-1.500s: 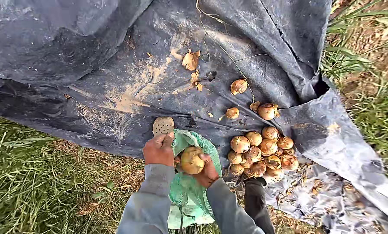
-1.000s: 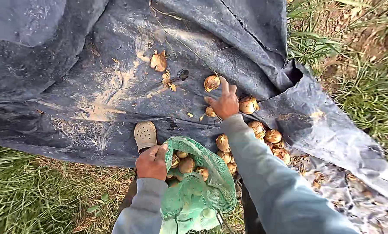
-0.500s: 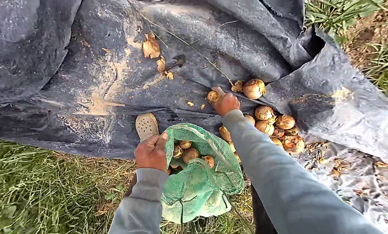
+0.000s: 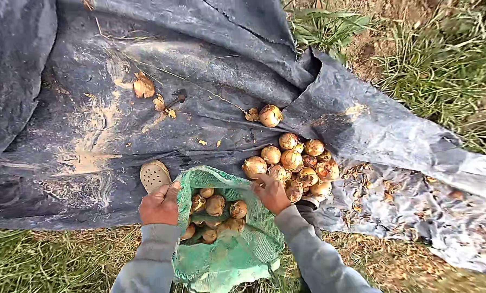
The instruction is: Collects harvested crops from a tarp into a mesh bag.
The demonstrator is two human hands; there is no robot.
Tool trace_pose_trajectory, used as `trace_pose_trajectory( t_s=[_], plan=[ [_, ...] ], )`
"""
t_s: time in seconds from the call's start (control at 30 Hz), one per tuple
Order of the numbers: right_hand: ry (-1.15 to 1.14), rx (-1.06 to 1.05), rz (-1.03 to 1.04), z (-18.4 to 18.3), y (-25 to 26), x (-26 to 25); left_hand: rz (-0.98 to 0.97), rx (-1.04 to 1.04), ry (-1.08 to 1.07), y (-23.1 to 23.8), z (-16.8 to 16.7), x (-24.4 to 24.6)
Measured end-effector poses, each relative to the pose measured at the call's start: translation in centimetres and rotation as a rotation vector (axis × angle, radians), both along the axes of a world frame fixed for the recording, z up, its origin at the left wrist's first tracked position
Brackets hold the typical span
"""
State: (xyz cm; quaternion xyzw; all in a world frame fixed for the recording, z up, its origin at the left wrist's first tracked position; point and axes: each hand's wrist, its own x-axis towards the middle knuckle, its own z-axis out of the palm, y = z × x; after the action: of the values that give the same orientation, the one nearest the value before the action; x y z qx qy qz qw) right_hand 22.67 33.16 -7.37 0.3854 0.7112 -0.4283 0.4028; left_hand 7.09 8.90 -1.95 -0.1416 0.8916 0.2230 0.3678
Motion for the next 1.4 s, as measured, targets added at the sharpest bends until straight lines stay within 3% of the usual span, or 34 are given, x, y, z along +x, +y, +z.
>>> trace_pose_trajectory(
  t_s=[0.07, 0.13, 0.23, 0.3, 0.4, 0.47, 0.5, 0.57, 0.63, 0.67, 0.77, 0.9, 1.07, 1.27, 1.4],
  plan=[
    [0.131, 0.325, -0.004, -2.2, 4.9, -3.5, -0.014, 0.000, -0.013, 0.1, 0.1, 0.8],
    [0.110, 0.490, 0.107, -5.9, 8.8, -7.7, -0.032, 0.000, -0.009, 0.2, -0.1, 1.3],
    [-0.004, 0.523, 0.373, -11.7, 11.7, -12.6, -0.029, 0.001, 0.005, 0.1, -0.3, 1.6],
    [-0.028, 0.539, 0.412, -12.8, 12.0, -14.0, -0.041, -0.016, 0.026, 0.1, -0.3, 1.3],
    [0.215, 0.446, 0.062, -9.3, 9.0, -12.2, -0.058, -0.026, 0.020, 0.0, 0.0, 1.7],
    [0.431, 0.138, -0.369, -5.8, 4.1, -8.6, -0.049, -0.005, 0.011, 0.3, -0.2, 1.8],
    [0.398, -0.050, -0.478, -3.9, 1.1, -5.9, -0.042, -0.001, 0.003, 0.5, -0.2, 1.8],
    [0.145, -0.189, -0.258, -0.5, -3.3, -0.8, -0.047, -0.006, 0.002, 0.9, 0.1, 1.6],
    [-0.038, -0.001, 0.052, 0.8, -4.1, 1.4, -0.057, -0.002, 0.015, 0.9, 0.0, 1.3],
    [-0.042, 0.135, 0.098, 0.8, -3.0, 1.8, -0.056, -0.001, 0.021, 0.8, -0.1, 1.4],
    [0.017, 0.370, 0.217, -3.0, 1.7, 1.3, -0.062, -0.013, 0.019, 0.5, -0.2, 2.1],
    [-0.219, 0.301, 0.626, -9.2, 3.2, -1.8, -0.069, -0.008, 0.020, 0.4, -0.8, 2.8],
    [-0.419, 0.183, 0.545, -9.8, 3.4, -4.3, -0.057, -0.030, 0.017, 0.3, -0.7, 3.2],
    [-0.453, 0.283, 0.746, -10.3, 1.6, -3.7, -0.030, -0.043, -0.068, 0.6, -0.8, 3.4],
    [-0.357, 0.312, 0.759, -11.2, 1.3, -2.1, -0.017, -0.030, -0.074, 0.4, -0.5, 3.1]
  ],
)
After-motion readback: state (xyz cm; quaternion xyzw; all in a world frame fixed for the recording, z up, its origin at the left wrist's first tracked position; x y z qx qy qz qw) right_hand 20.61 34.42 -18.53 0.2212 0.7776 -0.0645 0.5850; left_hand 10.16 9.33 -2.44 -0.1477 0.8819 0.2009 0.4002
